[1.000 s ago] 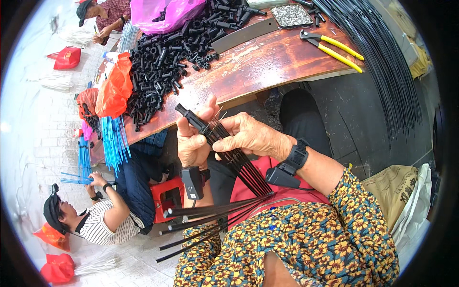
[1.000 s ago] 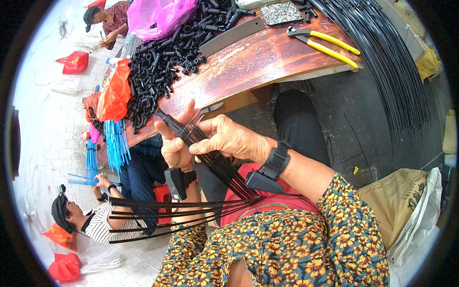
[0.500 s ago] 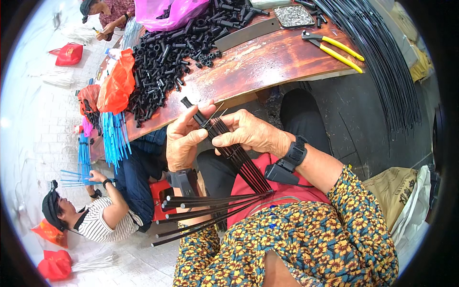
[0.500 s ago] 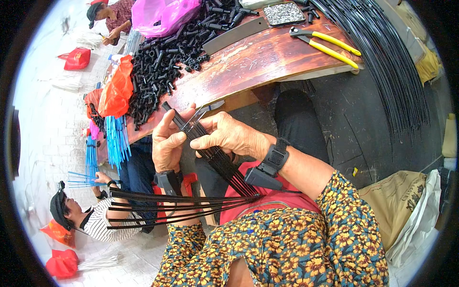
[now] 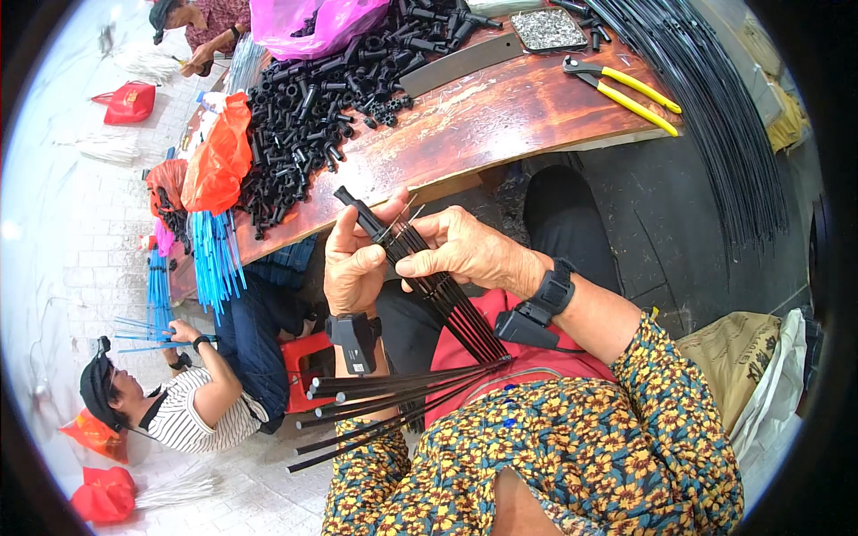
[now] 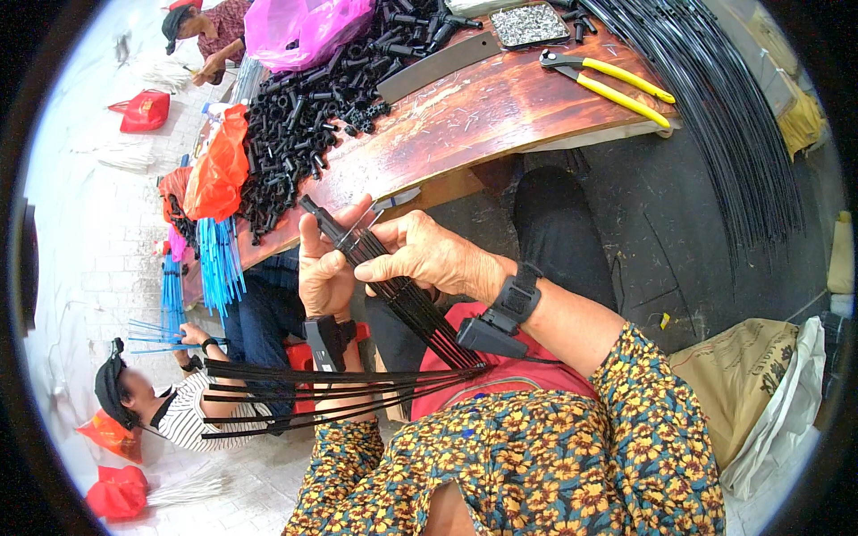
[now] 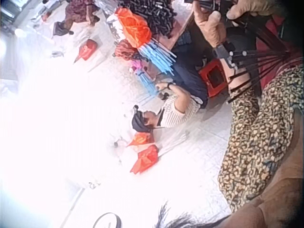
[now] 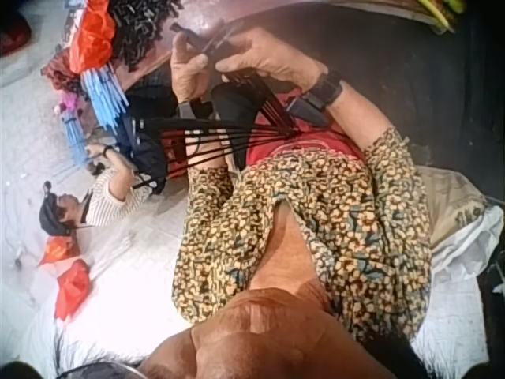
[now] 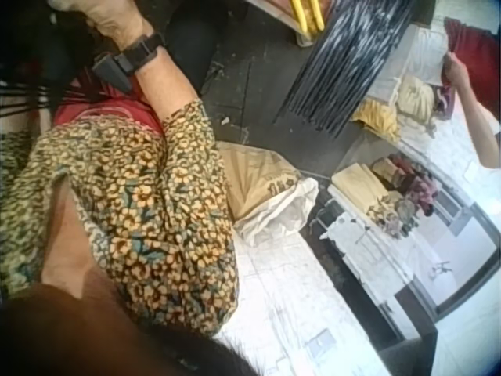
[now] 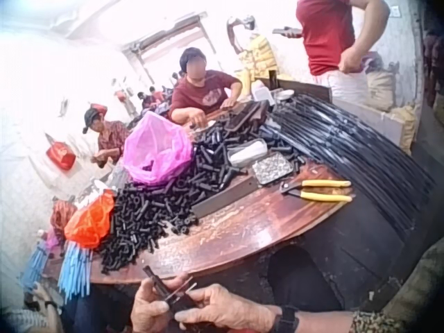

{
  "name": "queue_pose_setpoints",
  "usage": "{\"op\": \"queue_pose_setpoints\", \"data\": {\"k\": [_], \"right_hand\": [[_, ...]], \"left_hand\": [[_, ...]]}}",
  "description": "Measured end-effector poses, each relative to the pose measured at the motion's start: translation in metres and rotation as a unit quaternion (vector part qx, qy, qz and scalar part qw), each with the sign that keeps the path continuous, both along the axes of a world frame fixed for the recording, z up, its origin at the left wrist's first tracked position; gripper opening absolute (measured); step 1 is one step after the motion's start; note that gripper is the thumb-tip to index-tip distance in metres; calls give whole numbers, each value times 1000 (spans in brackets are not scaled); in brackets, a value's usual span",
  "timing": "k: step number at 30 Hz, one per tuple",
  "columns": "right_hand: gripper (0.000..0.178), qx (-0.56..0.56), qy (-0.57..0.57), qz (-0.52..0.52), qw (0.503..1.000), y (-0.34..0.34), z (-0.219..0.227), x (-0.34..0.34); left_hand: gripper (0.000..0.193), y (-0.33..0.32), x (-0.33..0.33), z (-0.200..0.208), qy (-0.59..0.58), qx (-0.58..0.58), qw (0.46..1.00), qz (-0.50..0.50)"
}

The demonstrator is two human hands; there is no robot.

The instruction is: Assembling umbrella frames by inserting ribs into a central hub and securing them.

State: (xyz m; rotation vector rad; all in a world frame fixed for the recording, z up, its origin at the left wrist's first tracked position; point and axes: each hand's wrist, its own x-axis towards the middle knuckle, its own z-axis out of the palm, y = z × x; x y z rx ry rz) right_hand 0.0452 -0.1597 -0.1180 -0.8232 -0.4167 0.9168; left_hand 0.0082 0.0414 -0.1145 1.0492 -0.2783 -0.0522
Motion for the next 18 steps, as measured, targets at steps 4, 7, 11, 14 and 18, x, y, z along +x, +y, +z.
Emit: {"op": "queue_pose_setpoints", "data": {"k": [4,7,11,14,18], "right_hand": [[24,3,-3,-20,1000,0,0,-4],[23,3,0,-22,1000,-1,-1,-4],[21,14,13,-24,1000,3,-3,-2],[20,-2,7,-39,999,-3,-1,6],[19,10,10,-54,998,-6,-3,12]], "left_hand": [[67,-5,-2,0,-5,-24,1000,-6],[66,-6,-5,-4,6,-20,1000,14],[66,-7,-10,0,-22,-39,997,61],[54,-5,-12,10,32,7,962,272],[65,-24,-29,54,-53,-22,976,212]]}}
